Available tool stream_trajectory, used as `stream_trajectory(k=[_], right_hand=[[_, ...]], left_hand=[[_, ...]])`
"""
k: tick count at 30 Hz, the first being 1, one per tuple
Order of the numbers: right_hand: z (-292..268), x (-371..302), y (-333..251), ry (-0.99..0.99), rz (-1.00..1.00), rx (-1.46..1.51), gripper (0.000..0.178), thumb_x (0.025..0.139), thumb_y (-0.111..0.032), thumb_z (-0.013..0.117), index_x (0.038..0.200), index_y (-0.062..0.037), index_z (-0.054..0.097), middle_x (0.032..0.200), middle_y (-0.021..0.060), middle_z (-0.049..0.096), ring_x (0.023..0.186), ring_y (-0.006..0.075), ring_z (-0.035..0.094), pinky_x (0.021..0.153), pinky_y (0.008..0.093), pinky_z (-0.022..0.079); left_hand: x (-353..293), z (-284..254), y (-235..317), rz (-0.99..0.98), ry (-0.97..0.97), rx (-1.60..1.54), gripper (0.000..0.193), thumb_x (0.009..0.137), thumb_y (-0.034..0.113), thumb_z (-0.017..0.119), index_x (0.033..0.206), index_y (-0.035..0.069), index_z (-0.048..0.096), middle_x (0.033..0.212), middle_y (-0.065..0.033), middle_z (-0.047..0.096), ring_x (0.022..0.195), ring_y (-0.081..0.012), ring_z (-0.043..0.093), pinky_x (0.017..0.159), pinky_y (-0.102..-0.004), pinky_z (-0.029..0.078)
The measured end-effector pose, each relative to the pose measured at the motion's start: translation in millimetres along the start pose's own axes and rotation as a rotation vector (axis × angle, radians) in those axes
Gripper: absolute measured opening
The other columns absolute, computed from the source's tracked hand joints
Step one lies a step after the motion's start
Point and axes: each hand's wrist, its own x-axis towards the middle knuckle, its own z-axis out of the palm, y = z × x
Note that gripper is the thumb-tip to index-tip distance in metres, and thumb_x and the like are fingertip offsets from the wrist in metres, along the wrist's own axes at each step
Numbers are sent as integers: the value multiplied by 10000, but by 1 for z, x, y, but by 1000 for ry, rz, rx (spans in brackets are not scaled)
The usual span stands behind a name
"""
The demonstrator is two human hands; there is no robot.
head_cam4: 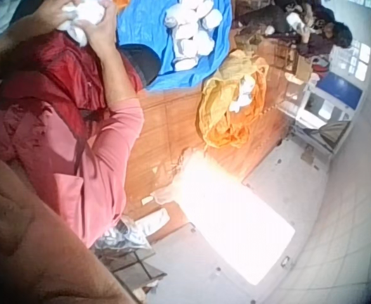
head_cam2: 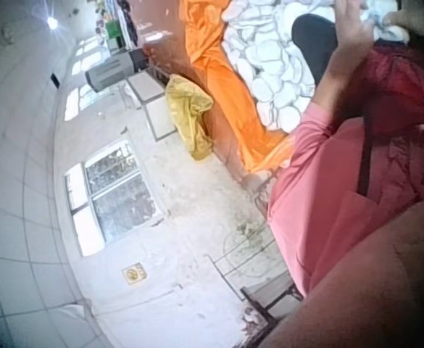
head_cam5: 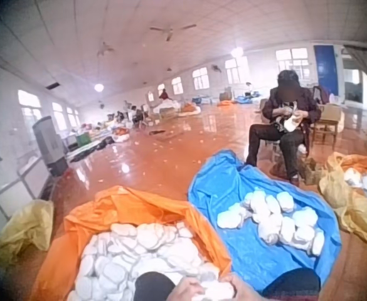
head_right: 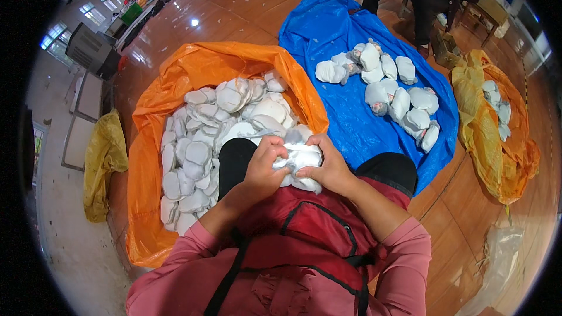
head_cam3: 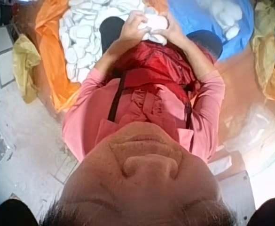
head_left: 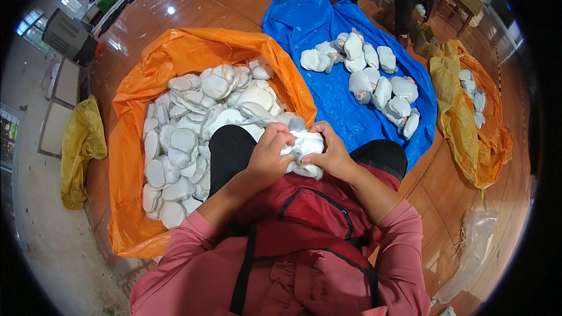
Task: The person sits on the floor and repeatedly stuffs white filling into small white plush toy shells, then ties them closed. They handle the toys one at a time and place the finished items onto a blue tarp beside them.
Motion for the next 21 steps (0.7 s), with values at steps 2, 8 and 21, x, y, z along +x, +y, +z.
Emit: stream_trajectory(k=[2,8,21], right_hand=[[0,-1,-2,11,15,33,667,642,-194,877,1147,-70,460,1041,69,512,979,182,499,863,298,435],[-1,-5,-3,36,18,-98,645,646,-184,866,1135,-58,465,1051,87,514,995,195,508,876,307,433],[8,-13,11,143,-158,-439,636,645,-185,853,1126,-18,472,1055,158,504,986,318,532,864,360,441]], left_hand=[[3,-2,8,-51,-38,17,411,648,-63,713,981,56,504,1037,-147,482,971,-334,534,840,-364,452],[10,-4,21,-220,-130,58,347,677,-46,656,980,61,525,1067,-160,506,1009,-341,540,871,-365,449],[1,29,23,-424,95,33,415,722,95,729,1105,45,577,1043,-164,561,974,-316,573,872,-371,460]])
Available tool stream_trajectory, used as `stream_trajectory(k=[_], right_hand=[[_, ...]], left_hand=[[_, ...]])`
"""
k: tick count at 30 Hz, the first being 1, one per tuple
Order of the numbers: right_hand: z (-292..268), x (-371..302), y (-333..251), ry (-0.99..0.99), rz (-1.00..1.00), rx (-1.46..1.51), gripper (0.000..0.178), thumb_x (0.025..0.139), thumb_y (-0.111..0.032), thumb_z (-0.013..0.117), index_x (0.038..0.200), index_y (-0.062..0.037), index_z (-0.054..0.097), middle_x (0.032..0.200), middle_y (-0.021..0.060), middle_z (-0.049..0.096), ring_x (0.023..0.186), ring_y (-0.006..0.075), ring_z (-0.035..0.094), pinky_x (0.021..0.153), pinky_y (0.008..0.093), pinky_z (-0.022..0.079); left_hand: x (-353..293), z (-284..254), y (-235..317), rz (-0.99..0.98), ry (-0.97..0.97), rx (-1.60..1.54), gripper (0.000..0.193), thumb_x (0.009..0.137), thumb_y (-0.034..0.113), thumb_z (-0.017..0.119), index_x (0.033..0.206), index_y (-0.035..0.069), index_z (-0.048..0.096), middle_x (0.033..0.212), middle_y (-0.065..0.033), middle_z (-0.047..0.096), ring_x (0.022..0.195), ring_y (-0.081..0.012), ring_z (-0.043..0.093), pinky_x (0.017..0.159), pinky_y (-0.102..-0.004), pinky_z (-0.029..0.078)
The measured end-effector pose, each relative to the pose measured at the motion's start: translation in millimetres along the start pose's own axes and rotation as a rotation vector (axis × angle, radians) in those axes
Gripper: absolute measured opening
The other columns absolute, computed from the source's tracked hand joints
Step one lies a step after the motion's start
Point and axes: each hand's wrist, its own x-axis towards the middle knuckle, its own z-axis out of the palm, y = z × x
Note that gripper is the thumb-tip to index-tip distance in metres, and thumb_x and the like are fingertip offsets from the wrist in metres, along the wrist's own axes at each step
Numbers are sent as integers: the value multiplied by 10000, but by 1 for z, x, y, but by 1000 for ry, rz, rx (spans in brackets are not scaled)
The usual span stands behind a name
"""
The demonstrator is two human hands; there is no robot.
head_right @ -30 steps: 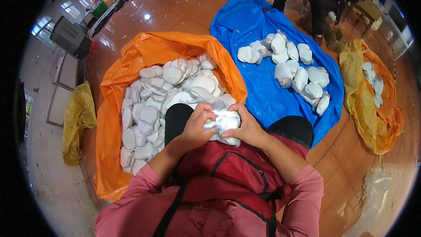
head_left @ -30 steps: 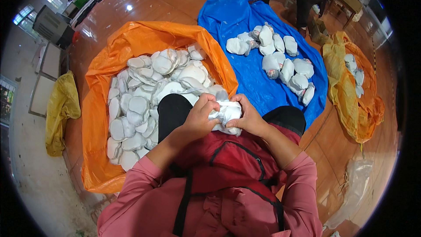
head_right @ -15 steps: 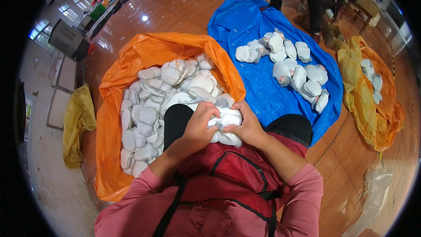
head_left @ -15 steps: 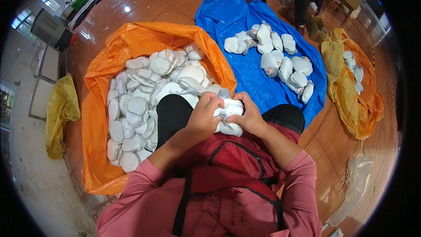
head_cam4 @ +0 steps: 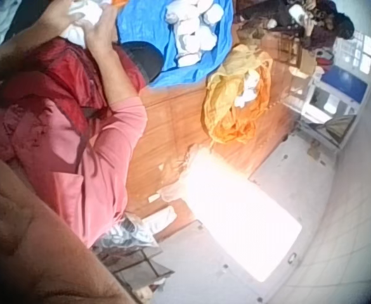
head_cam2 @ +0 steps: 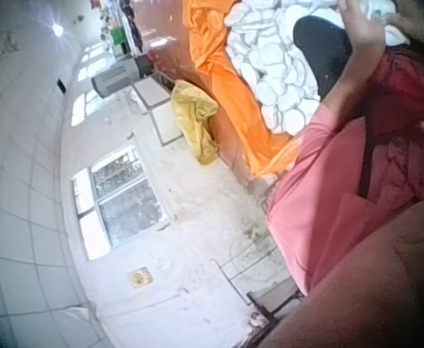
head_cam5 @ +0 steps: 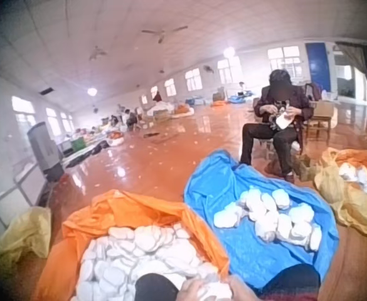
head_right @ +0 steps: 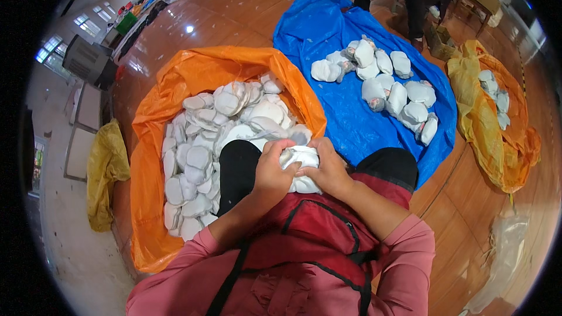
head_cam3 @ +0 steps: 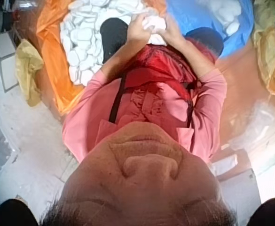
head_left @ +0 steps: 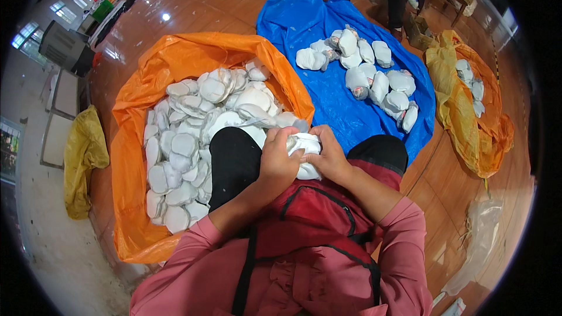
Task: The person sits on the floor and repeatedly stuffs white filling into small white plush toy shells, then ties them closed. They handle the toys one at a time and place the finished items onto a blue tarp beside them.
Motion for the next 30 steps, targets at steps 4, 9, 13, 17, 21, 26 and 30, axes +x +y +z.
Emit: stream_trajectory(k=[4,9,13,17,21,26,30], right_hand=[[1,2,4,2,17,-17,587,653,-155,838,1102,-16,485,1021,168,516,961,330,547,838,366,451],[15,-3,13,67,59,-69,511,643,-107,815,1024,-27,485,969,171,517,917,339,548,791,377,455],[14,-5,11,112,85,-74,493,632,-101,812,987,-38,476,949,168,514,891,338,546,762,376,454],[10,-6,9,78,102,-63,445,637,-90,800,938,-44,476,915,170,514,868,342,537,734,378,444],[6,1,9,62,104,-53,406,638,-81,790,894,-42,477,885,174,511,851,344,530,714,388,434],[7,2,10,63,81,-67,402,641,-78,787,911,-40,491,885,169,514,856,342,530,732,384,440],[3,6,6,66,51,-24,416,651,-88,801,964,-42,530,910,147,530,885,324,542,775,364,449]], left_hand=[[2,1,3,-33,-20,54,430,707,101,753,1100,44,587,1034,-158,558,968,-307,573,849,-366,468],[3,14,-10,27,-14,47,424,681,131,789,1059,56,610,1015,-137,545,958,-290,571,837,-359,470],[7,9,-10,15,-102,-19,357,670,128,799,981,73,632,999,-126,530,947,-286,569,832,-353,468],[2,12,-17,38,-93,-18,313,674,118,798,939,83,636,991,-125,522,947,-289,565,829,-348,465],[-3,20,-15,-32,-61,-20,305,682,115,796,937,77,633,993,-128,518,963,-292,558,839,-347,458],[0,23,-20,19,-32,-21,322,687,106,797,955,68,623,994,-134,515,947,-295,558,829,-346,458],[7,26,-32,126,9,-29,311,693,94,789,943,63,607,979,-122,522,918,-280,562,804,-345,458]])
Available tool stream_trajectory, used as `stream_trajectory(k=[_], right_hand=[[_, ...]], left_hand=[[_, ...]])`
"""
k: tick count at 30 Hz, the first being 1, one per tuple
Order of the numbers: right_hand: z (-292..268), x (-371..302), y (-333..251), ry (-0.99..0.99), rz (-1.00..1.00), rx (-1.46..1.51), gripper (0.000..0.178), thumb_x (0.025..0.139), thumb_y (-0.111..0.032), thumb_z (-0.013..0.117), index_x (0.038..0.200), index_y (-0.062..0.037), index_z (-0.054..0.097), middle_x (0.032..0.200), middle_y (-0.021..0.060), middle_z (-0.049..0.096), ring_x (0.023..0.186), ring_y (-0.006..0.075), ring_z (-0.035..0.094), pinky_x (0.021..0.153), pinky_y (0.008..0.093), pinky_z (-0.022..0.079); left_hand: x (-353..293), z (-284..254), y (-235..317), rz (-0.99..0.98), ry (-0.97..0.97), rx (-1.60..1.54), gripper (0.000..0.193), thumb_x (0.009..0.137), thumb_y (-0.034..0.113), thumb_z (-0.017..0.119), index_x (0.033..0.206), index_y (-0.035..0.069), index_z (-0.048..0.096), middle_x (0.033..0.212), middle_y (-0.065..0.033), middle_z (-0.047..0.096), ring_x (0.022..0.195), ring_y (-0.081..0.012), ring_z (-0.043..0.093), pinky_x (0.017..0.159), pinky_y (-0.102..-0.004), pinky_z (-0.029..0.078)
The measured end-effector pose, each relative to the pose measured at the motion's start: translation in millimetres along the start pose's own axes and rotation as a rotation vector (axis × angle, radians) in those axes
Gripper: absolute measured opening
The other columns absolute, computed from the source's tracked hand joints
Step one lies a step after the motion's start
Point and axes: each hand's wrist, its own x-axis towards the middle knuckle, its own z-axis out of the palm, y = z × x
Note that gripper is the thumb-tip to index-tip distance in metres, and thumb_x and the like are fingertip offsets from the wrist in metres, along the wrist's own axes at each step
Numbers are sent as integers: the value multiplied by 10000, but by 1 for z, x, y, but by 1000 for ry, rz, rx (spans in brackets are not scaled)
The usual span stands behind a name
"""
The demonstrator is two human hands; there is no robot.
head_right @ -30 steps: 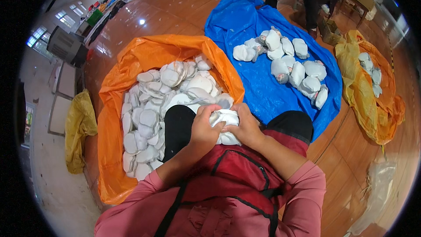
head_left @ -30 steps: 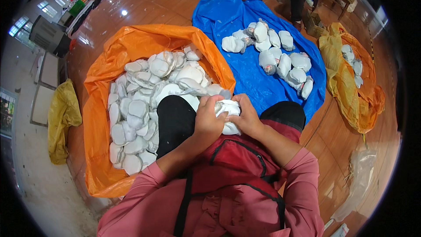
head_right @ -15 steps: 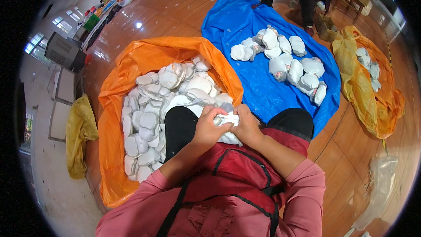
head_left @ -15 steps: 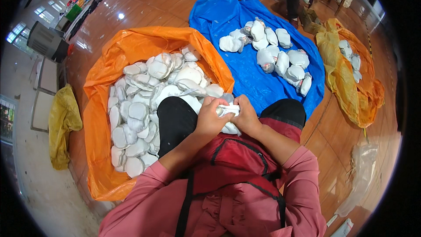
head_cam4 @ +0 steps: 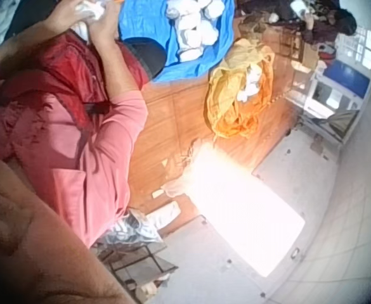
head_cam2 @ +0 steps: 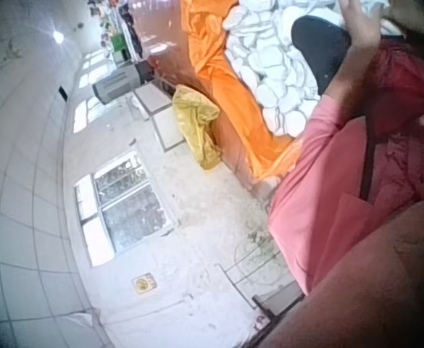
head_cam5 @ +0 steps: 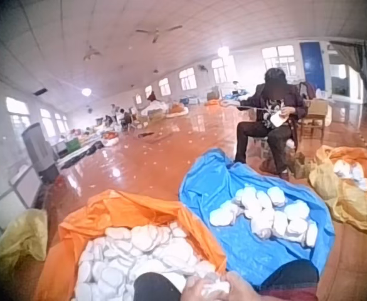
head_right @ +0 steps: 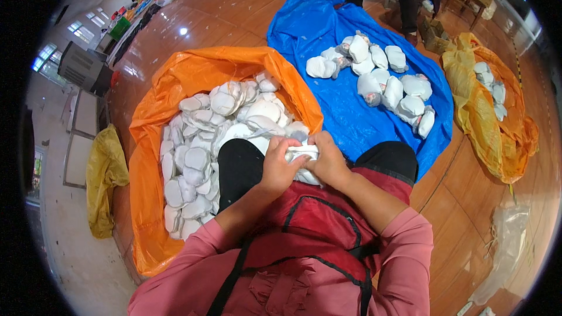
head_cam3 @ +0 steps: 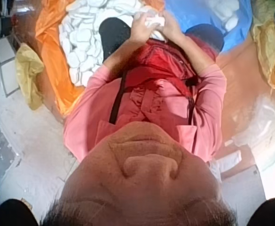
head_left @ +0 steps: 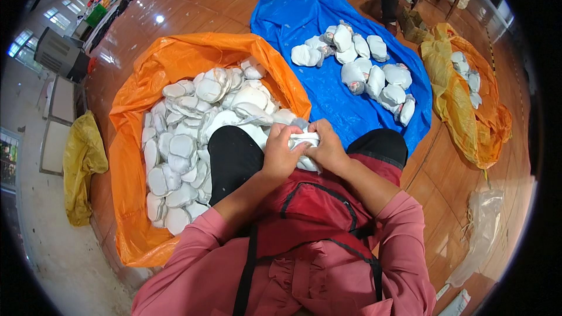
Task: The person sits on the floor and repeatedly stuffs white filling into small white plush toy shells, then ties them closed. They handle the toys one at a time and place the finished items onto a blue tarp beside them.
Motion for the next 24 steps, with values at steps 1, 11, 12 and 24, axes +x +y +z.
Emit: stream_trajectory(k=[1,11,12,24], right_hand=[[-3,1,-1,-7,-3,27,421,653,-92,807,980,-43,545,922,140,538,898,315,547,790,357,452],[-14,5,-15,-112,-117,258,556,646,-115,853,1127,-76,576,1130,123,526,1103,279,500,960,338,405],[-11,5,-12,-104,-121,234,570,643,-119,855,1135,-77,570,1145,127,514,1116,284,490,967,340,399],[-14,14,-4,-180,49,626,523,717,-87,815,1146,-76,516,1147,59,476,1104,193,482,967,316,394]], left_hand=[[2,0,-4,-8,9,4,303,691,89,788,930,61,602,973,-116,525,911,-275,563,800,-342,457],[25,-27,1,-92,9,-170,230,687,25,765,820,44,579,884,-46,538,848,-162,546,783,-269,439],[25,-27,1,-93,16,-171,228,691,22,763,819,44,576,882,-41,534,847,-154,540,785,-264,435],[35,-37,1,5,6,-237,229,717,7,761,809,64,559,850,-4,484,834,-113,490,769,-226,398]])
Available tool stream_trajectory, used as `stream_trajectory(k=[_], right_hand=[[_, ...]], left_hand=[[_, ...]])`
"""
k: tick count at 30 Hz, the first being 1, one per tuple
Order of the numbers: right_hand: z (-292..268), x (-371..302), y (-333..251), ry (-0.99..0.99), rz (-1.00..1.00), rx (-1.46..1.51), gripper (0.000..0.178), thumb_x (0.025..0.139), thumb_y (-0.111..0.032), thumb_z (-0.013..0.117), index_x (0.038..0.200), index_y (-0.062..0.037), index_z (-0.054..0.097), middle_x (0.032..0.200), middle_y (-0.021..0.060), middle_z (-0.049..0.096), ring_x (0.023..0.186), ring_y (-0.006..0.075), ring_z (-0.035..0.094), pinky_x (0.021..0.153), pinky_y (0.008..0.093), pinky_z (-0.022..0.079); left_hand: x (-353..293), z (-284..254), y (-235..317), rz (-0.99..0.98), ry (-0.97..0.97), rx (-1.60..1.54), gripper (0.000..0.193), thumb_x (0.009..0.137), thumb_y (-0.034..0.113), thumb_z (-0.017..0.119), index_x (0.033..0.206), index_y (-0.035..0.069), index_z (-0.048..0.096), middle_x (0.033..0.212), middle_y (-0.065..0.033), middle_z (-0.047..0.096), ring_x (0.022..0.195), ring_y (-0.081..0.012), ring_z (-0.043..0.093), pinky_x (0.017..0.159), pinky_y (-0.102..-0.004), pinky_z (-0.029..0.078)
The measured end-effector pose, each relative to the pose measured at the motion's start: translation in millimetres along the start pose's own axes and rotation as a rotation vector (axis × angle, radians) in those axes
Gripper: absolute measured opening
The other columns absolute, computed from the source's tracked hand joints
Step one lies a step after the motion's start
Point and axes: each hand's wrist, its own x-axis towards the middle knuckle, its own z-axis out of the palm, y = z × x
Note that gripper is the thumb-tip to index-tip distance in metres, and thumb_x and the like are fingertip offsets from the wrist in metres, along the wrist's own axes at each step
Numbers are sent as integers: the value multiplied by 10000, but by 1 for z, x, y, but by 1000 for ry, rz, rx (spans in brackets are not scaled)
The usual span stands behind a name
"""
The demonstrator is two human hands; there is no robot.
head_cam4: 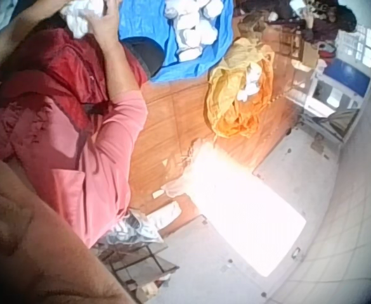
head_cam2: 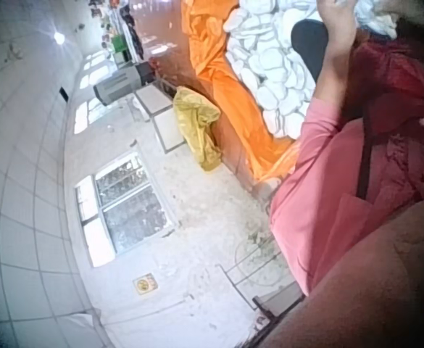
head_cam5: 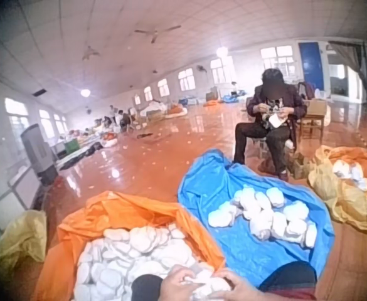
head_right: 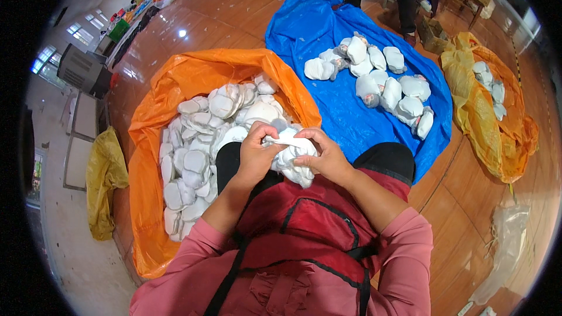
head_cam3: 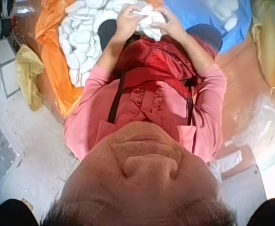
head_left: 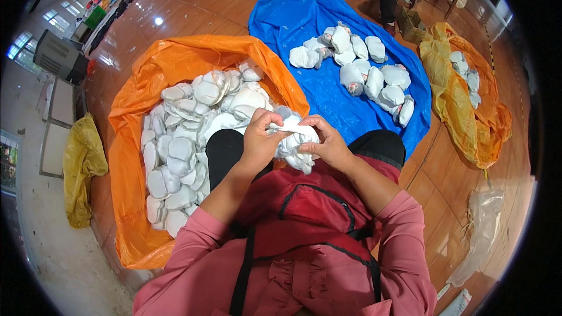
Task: The person sits on the floor and repeatedly stuffs white filling into small white plush toy shells, then ties them closed. They handle the toys one at a time and place the finished items onto a blue tarp beside them.
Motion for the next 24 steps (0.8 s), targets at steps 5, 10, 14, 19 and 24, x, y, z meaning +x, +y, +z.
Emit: stream_trajectory(k=[5,10,14,19,24], right_hand=[[6,-6,10,-1,-12,13,509,725,-98,813,1151,-75,535,1127,65,507,1075,196,512,956,306,404],[16,-6,19,92,-183,-289,499,707,-101,817,1115,-73,531,1064,94,535,1028,228,529,905,317,420],[20,-3,9,163,-85,-294,465,702,-80,813,1064,-67,522,1008,101,546,978,235,544,873,317,437],[22,1,0,284,47,-249,453,711,-51,810,1006,-85,467,942,35,517,854,121,512,753,273,463],[14,5,10,386,131,-396,454,665,-89,830,971,-39,499,886,97,582,849,188,572,742,326,466]], left_hand=[[-3,0,-1,1,20,-8,237,705,-17,757,805,63,558,849,2,480,840,-108,486,770,-225,392],[-4,4,-12,-87,11,-124,234,706,-65,717,827,53,556,880,13,479,842,-100,477,778,-223,392],[-7,12,-18,-173,22,-212,229,717,-88,686,849,48,558,902,14,478,859,-94,468,791,-218,384],[-6,18,-16,-141,25,-190,194,739,-66,674,871,39,577,920,1,479,877,-103,467,817,-231,381],[-9,19,0,-121,-13,35,195,747,-8,688,919,40,610,957,-42,510,915,-161,515,848,-278,412]])
